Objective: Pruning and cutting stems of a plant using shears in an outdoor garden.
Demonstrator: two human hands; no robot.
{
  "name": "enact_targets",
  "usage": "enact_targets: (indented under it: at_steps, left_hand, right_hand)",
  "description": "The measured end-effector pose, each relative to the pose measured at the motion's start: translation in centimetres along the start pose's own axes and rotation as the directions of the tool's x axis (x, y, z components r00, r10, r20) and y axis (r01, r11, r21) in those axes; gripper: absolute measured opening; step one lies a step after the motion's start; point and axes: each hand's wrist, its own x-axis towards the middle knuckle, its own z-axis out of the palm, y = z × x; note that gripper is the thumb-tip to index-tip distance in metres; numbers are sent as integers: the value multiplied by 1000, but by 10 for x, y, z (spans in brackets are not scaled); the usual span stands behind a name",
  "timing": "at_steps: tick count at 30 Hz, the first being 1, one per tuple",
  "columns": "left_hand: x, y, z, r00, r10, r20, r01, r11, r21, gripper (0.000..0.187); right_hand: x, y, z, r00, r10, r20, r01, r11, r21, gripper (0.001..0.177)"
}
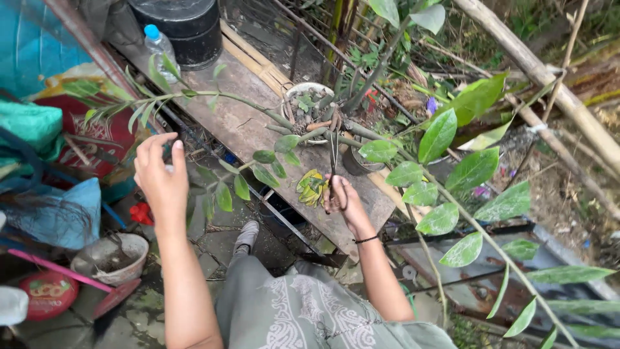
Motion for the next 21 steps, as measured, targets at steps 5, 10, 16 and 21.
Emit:
enact_targets:
  at_steps: [5,10,16,21]
  left_hand:
    - [-8,-33,-7,989,-87,120,90,996,-23,26]
    - [27,-118,12,770,-199,607,258,966,-10,47]
    - [112,-64,-17,832,-54,552,238,934,-268,35]
    - [192,-34,-5,728,237,643,-36,950,-310,31]
  right_hand:
    - [2,12,1,998,-38,57,40,999,-18,48]
    - [-4,7,12,996,-86,33,85,996,30,43]
    - [4,-26,41,984,-138,-112,129,988,-84,36]
    - [27,-60,100,944,-228,-240,217,974,-71,35]
